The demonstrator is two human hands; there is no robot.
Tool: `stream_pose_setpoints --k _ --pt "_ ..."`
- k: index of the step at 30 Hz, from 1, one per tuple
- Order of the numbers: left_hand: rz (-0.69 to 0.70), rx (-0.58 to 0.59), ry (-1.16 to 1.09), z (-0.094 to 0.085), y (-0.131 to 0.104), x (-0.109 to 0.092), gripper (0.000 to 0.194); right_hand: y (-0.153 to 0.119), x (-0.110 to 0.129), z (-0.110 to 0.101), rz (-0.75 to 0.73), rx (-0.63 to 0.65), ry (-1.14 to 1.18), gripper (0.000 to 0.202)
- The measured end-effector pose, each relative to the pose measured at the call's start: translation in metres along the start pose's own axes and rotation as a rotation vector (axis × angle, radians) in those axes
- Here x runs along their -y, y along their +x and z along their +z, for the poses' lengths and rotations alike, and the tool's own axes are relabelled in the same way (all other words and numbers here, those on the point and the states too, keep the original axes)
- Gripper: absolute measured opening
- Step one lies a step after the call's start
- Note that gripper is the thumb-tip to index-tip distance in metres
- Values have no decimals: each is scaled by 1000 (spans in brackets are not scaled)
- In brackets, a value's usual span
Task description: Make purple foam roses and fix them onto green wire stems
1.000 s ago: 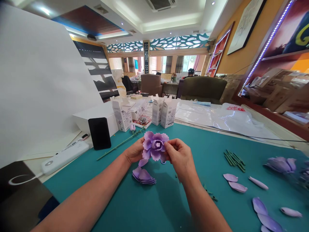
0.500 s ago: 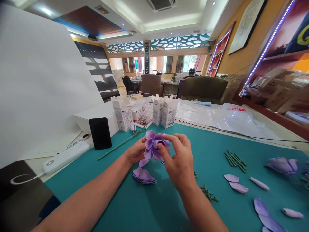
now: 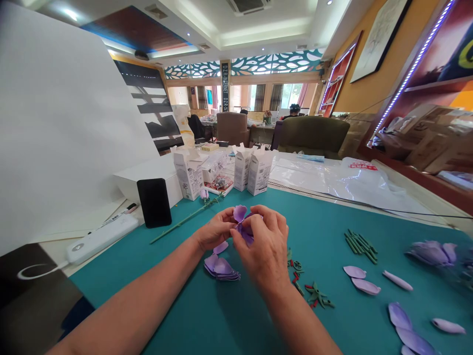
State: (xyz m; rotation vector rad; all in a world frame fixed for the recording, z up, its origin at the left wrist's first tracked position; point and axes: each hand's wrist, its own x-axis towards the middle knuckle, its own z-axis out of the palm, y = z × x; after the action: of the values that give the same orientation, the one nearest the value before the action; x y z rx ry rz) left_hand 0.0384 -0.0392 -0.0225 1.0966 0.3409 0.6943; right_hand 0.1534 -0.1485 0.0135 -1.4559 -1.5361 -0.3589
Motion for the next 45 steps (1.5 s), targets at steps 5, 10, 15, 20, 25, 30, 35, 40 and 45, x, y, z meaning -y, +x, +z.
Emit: stream_pose_setpoints --k 5,10,15,20,25,30,35,40,45 --pt "3 -7 12 0 -1 0 39 0 -2 0 12 28 10 11" --pt "-2 -2 -4 -1 -1 1 42 -1 -4 0 8 41 9 10" --pt "13 -47 -87 -4 1 -1 42 4 -8 -6 -47 -1 39 12" --pt "37 -118 -171 -13 5 -2 41 6 -14 -10 -123 -23 40 14" --pt "64 -137 -200 -19 8 -1 38 2 -17 -2 -259 13 -11 14" --pt "62 -137 -200 -19 8 1 37 1 -20 1 -299 42 -34 8" --pt "51 -124 -204 -19 8 1 37 1 -20 0 -296 52 -24 7" --pt "45 -144 -205 -17 7 -1 37 1 -20 1 -298 40 -21 7" --pt "63 -131 -213 -15 6 -1 38 1 -17 0 -287 36 14 7"
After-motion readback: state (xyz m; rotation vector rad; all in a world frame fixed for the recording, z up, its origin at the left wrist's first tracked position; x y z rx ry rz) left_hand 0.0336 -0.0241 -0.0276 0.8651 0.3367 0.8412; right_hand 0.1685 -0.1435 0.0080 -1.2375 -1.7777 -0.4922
